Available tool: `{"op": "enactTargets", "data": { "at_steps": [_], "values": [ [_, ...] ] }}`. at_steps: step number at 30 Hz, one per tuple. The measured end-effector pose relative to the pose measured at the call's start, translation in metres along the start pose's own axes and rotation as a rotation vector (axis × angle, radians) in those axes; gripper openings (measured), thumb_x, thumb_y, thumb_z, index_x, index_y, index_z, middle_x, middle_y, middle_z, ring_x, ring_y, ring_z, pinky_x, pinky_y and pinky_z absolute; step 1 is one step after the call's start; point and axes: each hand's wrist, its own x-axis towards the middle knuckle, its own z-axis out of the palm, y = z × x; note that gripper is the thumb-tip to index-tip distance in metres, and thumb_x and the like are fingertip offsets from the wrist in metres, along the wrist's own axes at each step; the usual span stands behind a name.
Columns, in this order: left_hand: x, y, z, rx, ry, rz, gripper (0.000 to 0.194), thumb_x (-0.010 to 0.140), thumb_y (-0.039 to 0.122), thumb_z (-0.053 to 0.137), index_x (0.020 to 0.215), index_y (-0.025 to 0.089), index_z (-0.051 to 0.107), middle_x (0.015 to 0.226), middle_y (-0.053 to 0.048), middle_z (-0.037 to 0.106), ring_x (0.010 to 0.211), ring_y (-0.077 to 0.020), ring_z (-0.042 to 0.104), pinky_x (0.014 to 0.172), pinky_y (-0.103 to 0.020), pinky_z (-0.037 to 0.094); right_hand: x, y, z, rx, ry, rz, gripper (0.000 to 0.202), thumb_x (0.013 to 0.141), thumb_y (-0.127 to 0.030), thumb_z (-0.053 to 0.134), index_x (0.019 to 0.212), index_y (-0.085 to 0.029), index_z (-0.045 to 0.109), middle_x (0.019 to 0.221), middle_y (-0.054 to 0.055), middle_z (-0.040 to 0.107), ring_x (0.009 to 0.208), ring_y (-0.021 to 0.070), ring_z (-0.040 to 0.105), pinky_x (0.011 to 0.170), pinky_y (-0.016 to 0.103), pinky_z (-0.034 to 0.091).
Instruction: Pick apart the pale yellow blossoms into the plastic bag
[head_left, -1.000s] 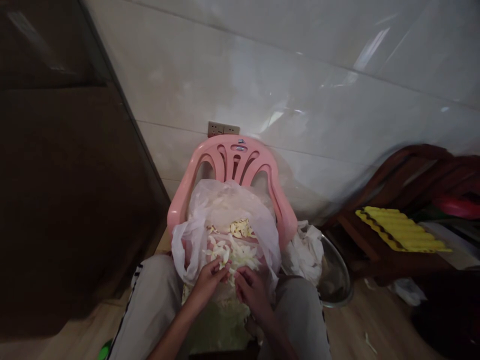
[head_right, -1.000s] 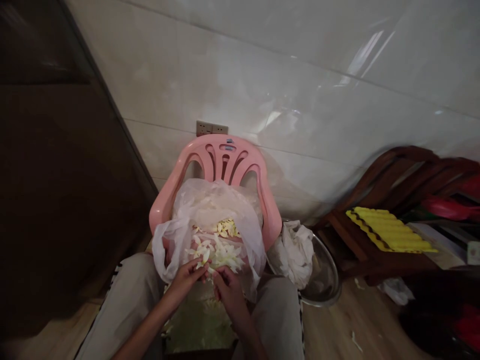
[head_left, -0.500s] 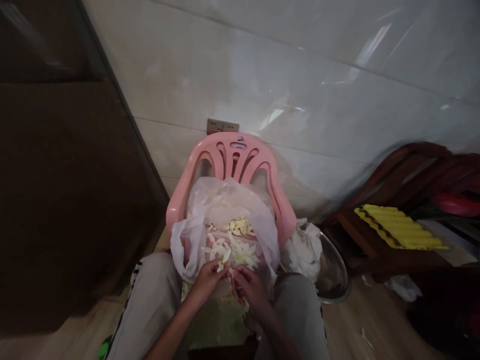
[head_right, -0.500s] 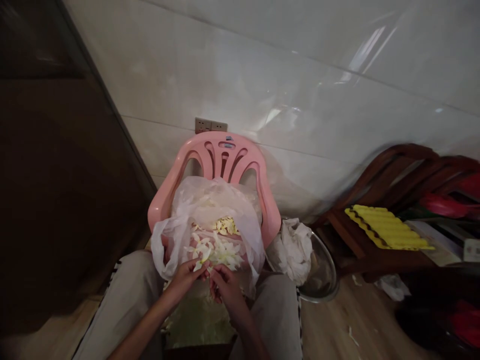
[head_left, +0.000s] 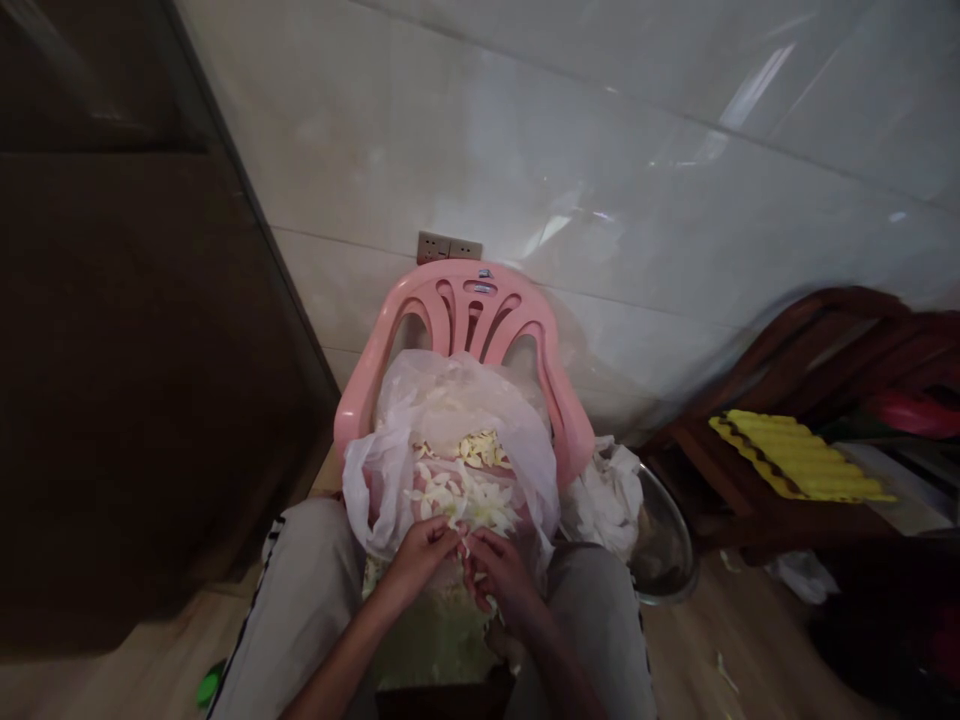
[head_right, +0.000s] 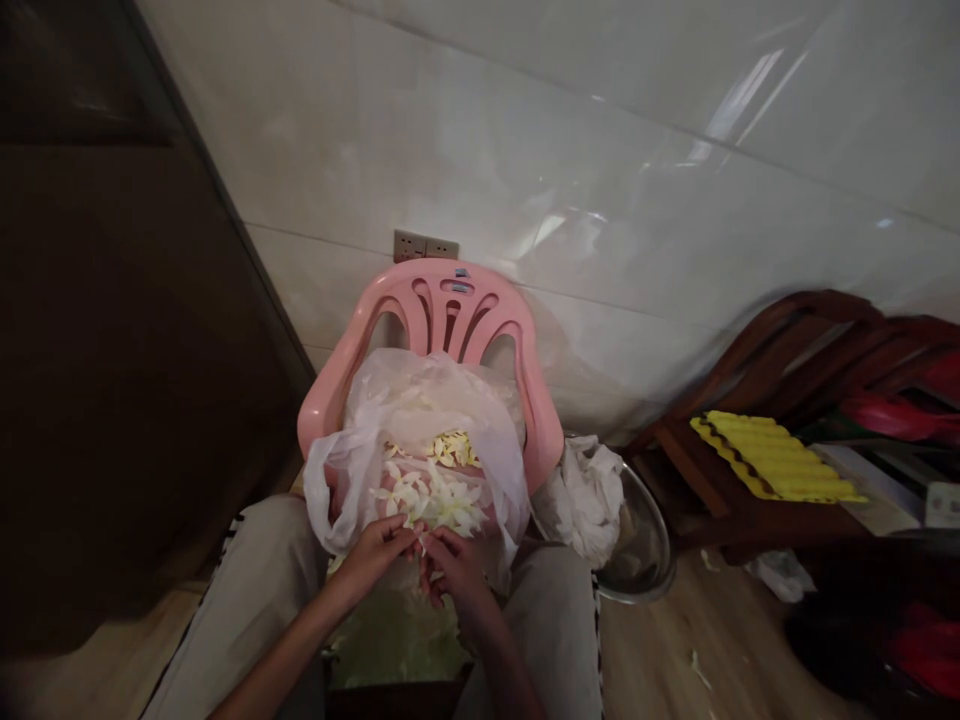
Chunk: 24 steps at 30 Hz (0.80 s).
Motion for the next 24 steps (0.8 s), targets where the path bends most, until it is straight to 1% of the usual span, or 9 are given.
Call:
{"op": "enactTargets", "data": {
  "at_steps": [5,9,13,17,21,24],
  "values": [
    [0.0006,0.0012,-0.0020,0.036,-0.047,0.051,0.044,0.075,0.059,0.065,0.061,0.018,0.064,0.053,0.003,0.057,0.055,-0.0141,0.051,0.059,-0.025,0.040,-0.0009,-0.0006,-0.0010,0.046,-0.029,0.037,0.045,0.076,-0.062,0.066,0.083,-0.019,0.058,0.061,-0.005,0.056,0.042,0.0075,0.052,0.035,0.015,0.031],
    [0.0019,-0.0020,-0.0048,0.062,-0.061,0.056,0.044,0.077,0.059,0.062,0.064,0.017,0.065,0.057,0.002,0.058,0.056,-0.0135,0.051,0.060,-0.025,0.040,0.0001,0.0019,-0.0030,0.031,-0.014,0.032,0.047,0.074,-0.063,0.068,0.081,-0.018,0.058,0.063,-0.005,0.055,0.042,0.0066,0.051,0.034,0.015,0.029],
    [0.0014,-0.0039,-0.0056,0.099,-0.072,0.039,0.044,0.078,0.059,0.060,0.064,0.017,0.062,0.057,0.003,0.057,0.057,-0.0134,0.051,0.059,-0.025,0.038,0.0019,0.0035,-0.0056,0.002,-0.032,0.032,0.047,0.074,-0.063,0.068,0.076,-0.017,0.059,0.060,-0.004,0.055,0.043,0.0067,0.051,0.034,0.015,0.031],
    [-0.0004,-0.0008,-0.0043,0.126,-0.068,0.032,0.041,0.079,0.055,0.058,0.062,0.018,0.057,0.056,0.004,0.056,0.058,-0.0136,0.050,0.059,-0.025,0.037,0.0027,0.0028,-0.0068,-0.057,-0.035,0.021,0.047,0.075,-0.063,0.067,0.076,-0.017,0.062,0.057,-0.004,0.055,0.041,0.0074,0.049,0.034,0.016,0.032],
    [-0.0007,0.0010,-0.0046,0.147,-0.068,0.035,0.039,0.078,0.053,0.058,0.060,0.019,0.055,0.054,0.004,0.053,0.057,-0.0136,0.049,0.058,-0.025,0.035,0.0021,0.0040,-0.0065,-0.175,0.014,-0.041,0.046,0.079,-0.063,0.062,0.076,-0.017,0.062,0.055,-0.004,0.054,0.039,0.0079,0.046,0.034,0.018,0.033],
    [0.0004,-0.0016,-0.0061,0.164,-0.046,0.016,0.038,0.077,0.053,0.057,0.058,0.020,0.054,0.054,0.004,0.053,0.057,-0.0137,0.048,0.058,-0.025,0.035,0.0009,0.0061,-0.0058,-0.312,0.087,-0.155,0.040,0.083,-0.058,0.059,0.079,-0.018,0.065,0.057,-0.003,0.055,0.042,0.0091,0.047,0.038,0.020,0.035]
  ]
}}
